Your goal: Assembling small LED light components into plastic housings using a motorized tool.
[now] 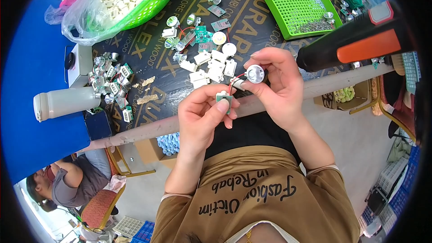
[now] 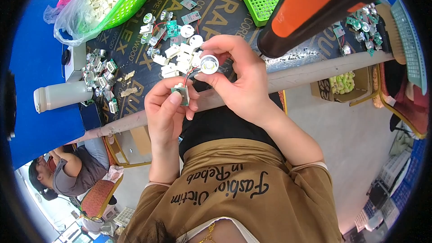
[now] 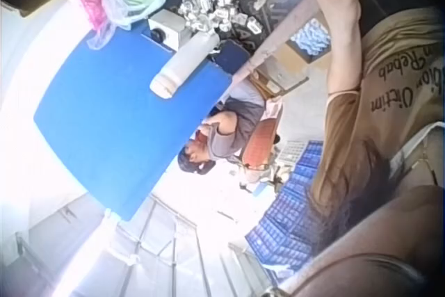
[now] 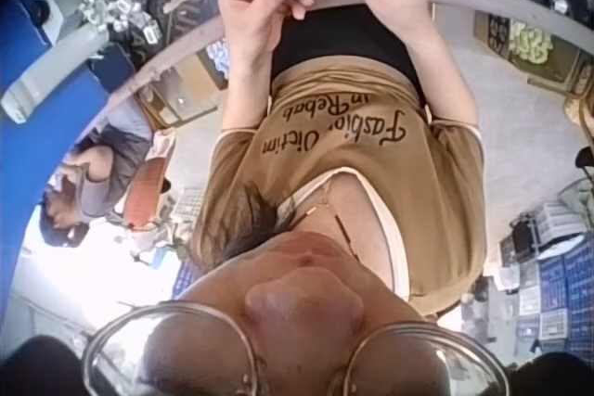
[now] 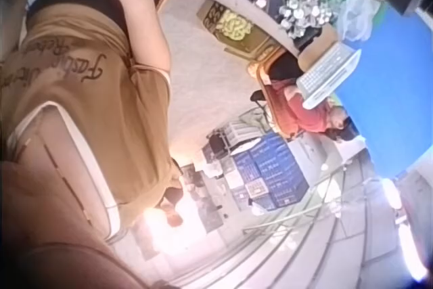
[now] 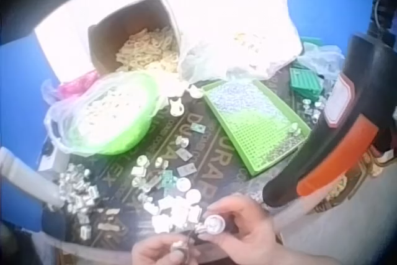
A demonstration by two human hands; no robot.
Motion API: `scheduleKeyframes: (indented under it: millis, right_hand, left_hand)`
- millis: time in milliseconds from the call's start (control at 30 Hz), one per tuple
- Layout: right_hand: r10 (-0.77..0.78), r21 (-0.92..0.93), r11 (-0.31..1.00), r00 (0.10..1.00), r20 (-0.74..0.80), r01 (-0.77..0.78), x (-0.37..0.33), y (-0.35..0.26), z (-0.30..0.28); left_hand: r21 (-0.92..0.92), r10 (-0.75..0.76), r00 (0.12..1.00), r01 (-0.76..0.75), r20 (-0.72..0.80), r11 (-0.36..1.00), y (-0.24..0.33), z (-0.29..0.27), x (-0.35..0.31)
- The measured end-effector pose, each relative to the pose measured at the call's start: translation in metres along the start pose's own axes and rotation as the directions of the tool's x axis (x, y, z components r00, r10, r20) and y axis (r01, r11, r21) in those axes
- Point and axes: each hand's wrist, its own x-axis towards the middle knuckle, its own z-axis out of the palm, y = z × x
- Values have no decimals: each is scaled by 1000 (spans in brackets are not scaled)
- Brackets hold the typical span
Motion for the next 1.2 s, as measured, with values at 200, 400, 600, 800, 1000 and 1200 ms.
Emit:
scheduleKeyframes:
  millis: [200, 400, 600, 800, 1000, 1200]
  right_hand:
    - [-4, -22, 1000, 1000, 2, 4, 0, 0, -1]
    - [9, -18, 1000, 1000, -4, -10, -1, 1, 0]
    - [9, -18, 1000, 1000, -6, -9, 0, 0, 0]
    - [4, -21, 1000, 1000, -5, -5, 0, 0, 0]
    - [15, -29, 999, 1000, 11, -14, 0, 1, -1]
    - [-2, -28, 1000, 1000, 0, 2, 1, 0, 0]
  left_hand:
    - [-3, -5, 1000, 5, 9, 1000, 1, 1, 1]
    - [94, 17, 999, -13, -38, 996, 1, 5, -1]
    - [72, 9, 997, -3, -83, 997, 2, 9, 0]
    - [65, 38, 999, -36, -30, 997, -2, 5, -1]
    - [33, 7, 1000, -7, -5, 999, 0, 3, 1]
    - [45, 9, 1000, -10, 14, 999, -2, 2, 1]
